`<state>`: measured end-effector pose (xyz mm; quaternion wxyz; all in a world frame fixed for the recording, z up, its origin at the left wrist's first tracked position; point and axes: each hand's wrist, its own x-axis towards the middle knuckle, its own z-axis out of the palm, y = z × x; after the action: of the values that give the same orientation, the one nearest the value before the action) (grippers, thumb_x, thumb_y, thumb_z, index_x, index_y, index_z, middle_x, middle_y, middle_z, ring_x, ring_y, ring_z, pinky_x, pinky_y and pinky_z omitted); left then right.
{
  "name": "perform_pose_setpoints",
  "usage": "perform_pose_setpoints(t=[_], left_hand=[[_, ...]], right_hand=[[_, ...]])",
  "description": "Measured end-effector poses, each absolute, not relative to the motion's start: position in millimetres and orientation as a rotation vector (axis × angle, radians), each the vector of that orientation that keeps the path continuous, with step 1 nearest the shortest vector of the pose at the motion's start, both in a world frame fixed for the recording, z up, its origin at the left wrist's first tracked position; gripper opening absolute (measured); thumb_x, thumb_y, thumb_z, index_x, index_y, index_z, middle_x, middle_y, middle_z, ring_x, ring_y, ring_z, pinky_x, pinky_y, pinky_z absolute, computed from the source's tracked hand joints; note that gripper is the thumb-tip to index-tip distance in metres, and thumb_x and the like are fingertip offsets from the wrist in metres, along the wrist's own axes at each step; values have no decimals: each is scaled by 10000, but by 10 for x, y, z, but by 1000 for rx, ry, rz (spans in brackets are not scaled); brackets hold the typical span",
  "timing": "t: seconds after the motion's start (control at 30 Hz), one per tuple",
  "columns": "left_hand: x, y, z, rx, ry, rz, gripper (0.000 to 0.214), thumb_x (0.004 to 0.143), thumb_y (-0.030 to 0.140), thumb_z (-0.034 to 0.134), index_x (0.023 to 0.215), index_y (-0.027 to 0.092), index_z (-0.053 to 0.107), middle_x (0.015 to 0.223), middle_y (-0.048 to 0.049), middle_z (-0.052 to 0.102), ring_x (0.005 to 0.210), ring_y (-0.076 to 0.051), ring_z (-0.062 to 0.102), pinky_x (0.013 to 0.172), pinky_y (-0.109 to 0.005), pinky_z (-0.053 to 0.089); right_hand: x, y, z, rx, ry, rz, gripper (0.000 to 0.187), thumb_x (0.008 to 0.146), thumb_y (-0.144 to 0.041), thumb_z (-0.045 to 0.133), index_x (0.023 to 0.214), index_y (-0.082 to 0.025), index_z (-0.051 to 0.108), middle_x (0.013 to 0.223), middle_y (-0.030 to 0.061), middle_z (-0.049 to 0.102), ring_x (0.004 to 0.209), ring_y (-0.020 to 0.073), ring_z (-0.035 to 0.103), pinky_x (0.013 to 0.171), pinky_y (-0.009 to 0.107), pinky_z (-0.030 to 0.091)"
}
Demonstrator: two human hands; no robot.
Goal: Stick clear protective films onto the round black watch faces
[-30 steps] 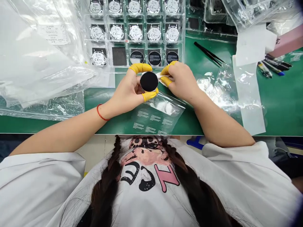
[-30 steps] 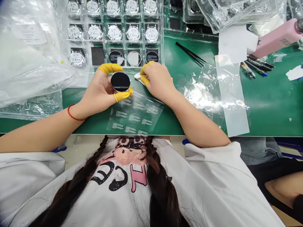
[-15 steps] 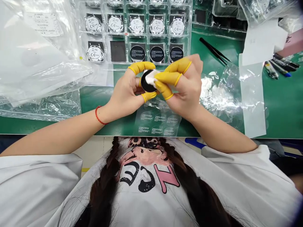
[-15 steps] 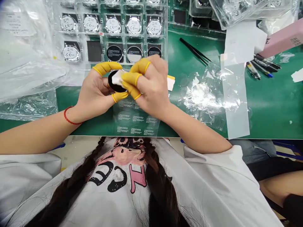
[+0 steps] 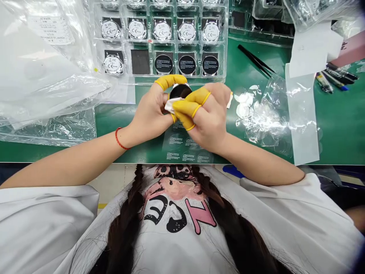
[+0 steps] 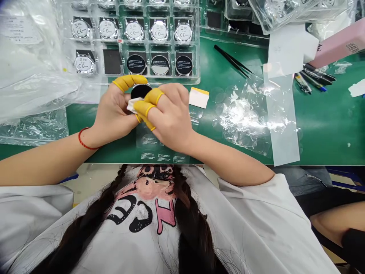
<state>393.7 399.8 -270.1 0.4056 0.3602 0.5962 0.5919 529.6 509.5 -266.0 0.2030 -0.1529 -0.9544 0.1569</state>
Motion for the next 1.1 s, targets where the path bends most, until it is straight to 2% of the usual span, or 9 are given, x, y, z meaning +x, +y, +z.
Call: perform_pose_setpoints(t=[0.1,0.27,0.43,0.53,0.63,0.73,0.87,1.0,1.1], left_hand=[[3931,4008,-2738,931,1493,1521,524,765,162,851,1213,241,592,1167,-9,720,1117,-197,689,930,-268,554],[3992,4001,-2648,788,1492,1471,550,775,177,842,1239,236,553,965,8,724,1087,-220,716,913,-307,573],[3954,3961,-2569,826,1520,1504,599,776,221,847,1279,236,523,1055,-8,701,1104,-223,718,975,-356,580],[3764,4024,-2743,1078,1487,1690,648,786,359,856,1311,271,487,1196,-26,648,1036,-197,734,954,-392,611],[3530,4112,-2959,1410,1372,1929,709,764,433,872,1340,370,464,1219,6,617,991,-178,746,882,-406,658],[3380,4150,-3039,1386,1352,1935,608,853,351,819,1350,395,471,1140,26,678,966,-163,755,918,-421,671],[3289,4197,-3007,1534,1244,1964,565,908,298,763,1397,398,498,1128,37,706,1019,-151,755,953,-381,673],[3292,4266,-2994,1907,1097,2096,776,764,366,881,1437,315,499,1328,-14,577,954,-156,772,867,-308,688],[3375,4213,-2966,1894,1233,2043,831,723,492,894,1413,308,471,1368,-33,533,926,-171,773,855,-358,683]], right_hand=[[5253,5113,-2678,-419,-2668,361,374,1056,-430,353,1131,-360,713,1088,80,697,1200,291,589,1084,565,406],[5176,5311,-2567,-610,-2574,188,415,1056,-432,342,955,-285,716,1038,104,700,1119,311,616,1016,568,429],[5276,5520,-2447,-698,-2497,319,266,1008,-411,514,1182,-286,672,1125,86,724,1169,329,611,1086,572,436],[5437,5664,-2404,-626,-2403,547,290,1007,-442,538,1229,-297,659,1197,65,703,1228,320,598,1128,575,430],[5567,5768,-2393,-471,-2348,1010,373,924,-573,660,1241,-379,646,1271,37,663,1256,297,611,1136,533,472],[5602,5775,-2396,-403,-2328,1310,549,795,-583,808,1273,-386,624,1319,33,656,1202,275,651,1049,478,561],[5557,5701,-2389,-487,-2161,1496,508,788,-509,845,1218,-331,640,1178,42,729,1053,222,705,875,383,626],[5512,5666,-2383,-664,-2029,1682,464,809,-486,840,1173,-283,637,890,15,766,761,169,709,671,329,605],[5503,5682,-2377,-728,-1986,1811,496,795,-509,846,1158,-244,636,753,-5,747,593,137,658,545,290,536]])
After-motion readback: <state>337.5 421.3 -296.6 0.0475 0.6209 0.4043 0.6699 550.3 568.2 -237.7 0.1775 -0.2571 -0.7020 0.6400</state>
